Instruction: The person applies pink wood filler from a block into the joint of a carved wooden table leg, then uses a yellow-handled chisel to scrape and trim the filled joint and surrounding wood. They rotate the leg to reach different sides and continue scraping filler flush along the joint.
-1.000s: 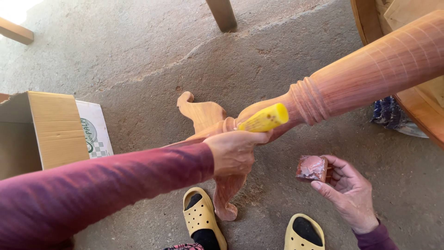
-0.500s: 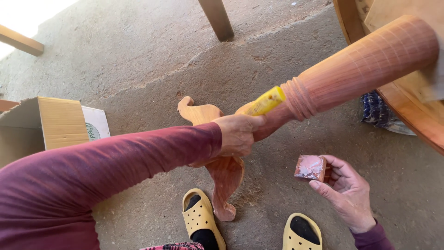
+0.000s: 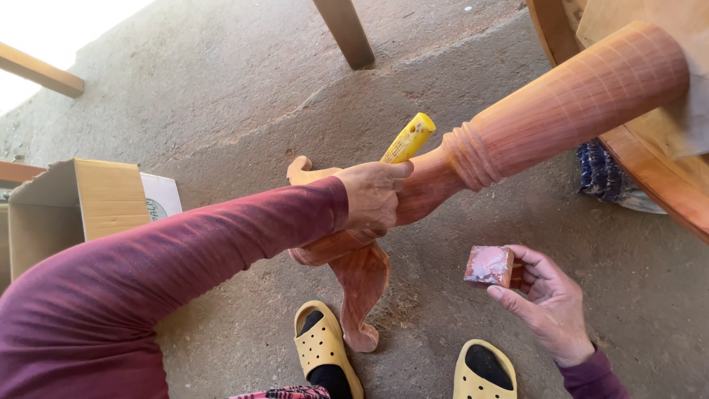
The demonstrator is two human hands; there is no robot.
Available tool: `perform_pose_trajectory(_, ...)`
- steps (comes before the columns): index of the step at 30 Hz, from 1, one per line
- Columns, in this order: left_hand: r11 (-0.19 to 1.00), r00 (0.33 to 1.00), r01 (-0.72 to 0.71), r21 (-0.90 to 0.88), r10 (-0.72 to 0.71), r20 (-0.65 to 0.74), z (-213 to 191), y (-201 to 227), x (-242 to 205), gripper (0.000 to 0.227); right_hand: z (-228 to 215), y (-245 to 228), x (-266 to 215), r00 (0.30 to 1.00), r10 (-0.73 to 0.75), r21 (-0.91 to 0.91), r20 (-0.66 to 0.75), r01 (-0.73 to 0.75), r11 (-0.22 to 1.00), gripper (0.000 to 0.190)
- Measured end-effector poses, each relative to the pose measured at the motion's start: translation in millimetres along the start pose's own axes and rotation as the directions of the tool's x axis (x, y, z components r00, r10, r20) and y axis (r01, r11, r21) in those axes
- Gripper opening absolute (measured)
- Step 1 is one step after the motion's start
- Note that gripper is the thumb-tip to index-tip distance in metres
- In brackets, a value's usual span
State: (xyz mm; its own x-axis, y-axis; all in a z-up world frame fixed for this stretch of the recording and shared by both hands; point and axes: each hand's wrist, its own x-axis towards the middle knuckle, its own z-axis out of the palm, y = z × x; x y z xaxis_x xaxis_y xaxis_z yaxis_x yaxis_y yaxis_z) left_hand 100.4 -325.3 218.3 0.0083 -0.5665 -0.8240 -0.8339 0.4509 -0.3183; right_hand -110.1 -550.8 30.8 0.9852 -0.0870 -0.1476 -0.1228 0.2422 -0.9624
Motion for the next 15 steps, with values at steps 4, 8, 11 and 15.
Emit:
perform_pose_trajectory(4, 0.998, 0.999, -0.011, -0.068, 0.013, 0.038, -5, -2, -8, 0.008, 0, 3, -1, 1.000, 0.001, 0.009, 0.017, -0.001, 1.000, 0.065)
perform_pose_trajectory(8, 0.999, 0.996, -0.031, 0.015, 0.030, 0.081, -22, -7, -24, 0.037, 1, 0, -1, 1.000, 0.001, 0.001, 0.021, -0.001, 1.000, 0.064)
perform_pose_trajectory(11, 0.998, 0.991, -0.039, 0.057, 0.031, 0.128, -28, -8, -36, 0.063, 4, -1, -3, 1.000, 0.009, -0.016, 0.018, -0.009, 1.000, 0.065)
perform_pose_trajectory(15, 0.994, 0.997, 0.059, 0.090, -0.064, 0.052, -3, -2, -31, 0.076, 5, -1, 0, 0.999, -0.003, -0.010, 0.032, 0.003, 1.000, 0.064)
